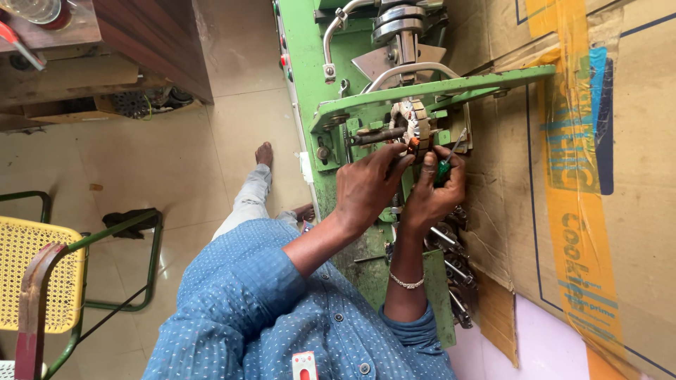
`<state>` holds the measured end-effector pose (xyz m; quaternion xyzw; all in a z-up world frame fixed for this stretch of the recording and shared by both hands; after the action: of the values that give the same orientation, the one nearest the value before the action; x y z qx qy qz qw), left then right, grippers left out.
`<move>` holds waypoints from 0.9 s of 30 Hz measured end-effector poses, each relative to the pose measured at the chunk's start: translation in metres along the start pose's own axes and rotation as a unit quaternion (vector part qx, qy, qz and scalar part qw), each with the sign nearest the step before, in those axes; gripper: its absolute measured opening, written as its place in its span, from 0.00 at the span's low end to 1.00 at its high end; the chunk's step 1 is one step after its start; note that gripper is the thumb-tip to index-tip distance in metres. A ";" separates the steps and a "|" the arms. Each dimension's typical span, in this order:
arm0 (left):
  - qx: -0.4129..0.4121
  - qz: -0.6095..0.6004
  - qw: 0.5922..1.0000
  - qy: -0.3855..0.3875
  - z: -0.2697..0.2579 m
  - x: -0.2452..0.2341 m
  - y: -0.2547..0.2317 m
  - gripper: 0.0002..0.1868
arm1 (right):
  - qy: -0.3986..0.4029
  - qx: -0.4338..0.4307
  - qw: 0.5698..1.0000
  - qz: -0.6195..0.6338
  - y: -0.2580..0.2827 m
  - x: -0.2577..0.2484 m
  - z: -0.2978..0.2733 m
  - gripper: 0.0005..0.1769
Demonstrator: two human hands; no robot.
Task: The person uses a screwdriver to adjust and tighten components on a green industrial machine. They then operate the machine's control panel to test the assembly.
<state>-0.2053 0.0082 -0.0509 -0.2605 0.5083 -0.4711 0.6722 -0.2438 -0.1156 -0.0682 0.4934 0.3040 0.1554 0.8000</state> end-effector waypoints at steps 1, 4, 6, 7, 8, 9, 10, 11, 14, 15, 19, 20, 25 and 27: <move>0.000 0.005 1.000 0.005 -0.001 0.000 0.000 0.12 | -0.001 0.000 1.000 -0.002 0.000 0.000 -0.001 0.13; -0.002 0.024 1.000 0.016 -0.001 0.001 -0.001 0.11 | -0.003 -0.007 1.000 -0.001 0.000 0.001 -0.002 0.12; -0.004 0.039 0.999 0.026 0.001 0.001 -0.003 0.10 | -0.004 -0.007 1.000 0.001 0.001 0.001 -0.002 0.12; -0.019 0.027 0.999 0.039 0.002 0.002 -0.003 0.11 | -0.005 -0.007 1.000 0.002 0.001 0.001 -0.002 0.12; -0.033 0.015 0.998 0.052 0.004 0.001 -0.003 0.12 | -0.007 -0.012 1.000 -0.009 0.002 0.001 -0.003 0.11; -0.047 0.003 0.997 0.064 0.006 0.002 -0.003 0.12 | -0.009 -0.017 1.000 -0.020 0.003 0.001 -0.003 0.11; -0.078 -0.003 0.994 0.081 0.008 0.001 -0.002 0.13 | -0.012 -0.022 0.999 -0.030 0.004 0.001 -0.003 0.11; -0.109 -0.009 0.989 0.097 0.010 0.001 -0.001 0.14 | -0.012 -0.022 0.999 -0.030 0.004 0.002 -0.003 0.11; -0.115 -0.044 0.987 0.103 0.018 -0.003 -0.001 0.15 | -0.017 -0.023 0.999 -0.034 0.006 0.001 -0.003 0.11; -0.102 -0.059 0.988 0.097 0.021 -0.005 -0.001 0.15 | -0.019 -0.023 0.999 -0.038 0.006 0.001 -0.003 0.11; -0.113 -0.081 0.980 0.146 0.032 -0.009 0.003 0.15 | -0.019 -0.026 0.999 -0.035 0.006 0.003 -0.004 0.12; -0.120 -0.082 0.977 0.158 0.033 -0.009 0.004 0.15 | -0.020 -0.029 0.999 -0.038 0.006 0.002 -0.005 0.12; -0.128 -0.074 0.977 0.157 0.029 -0.011 -0.003 0.10 | -0.020 -0.020 0.999 -0.021 0.003 0.003 -0.007 0.14; -0.116 -0.068 0.983 0.129 0.024 -0.012 -0.008 0.10 | -0.018 -0.049 0.998 -0.030 0.004 0.003 -0.008 0.13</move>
<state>-0.1869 0.0121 -0.0306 -0.3074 0.6228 -0.4830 0.5332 -0.2465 -0.1064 -0.0682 0.4469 0.2963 0.1367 0.8330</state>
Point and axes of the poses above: each hand's wrist, its own z-axis towards the middle knuckle, its own x-axis out of the palm, y = z × x, the point moved 3 cm from there along z, towards the middle knuckle, and after that the axes turned 1 degree about x, right-handed, at the moved point
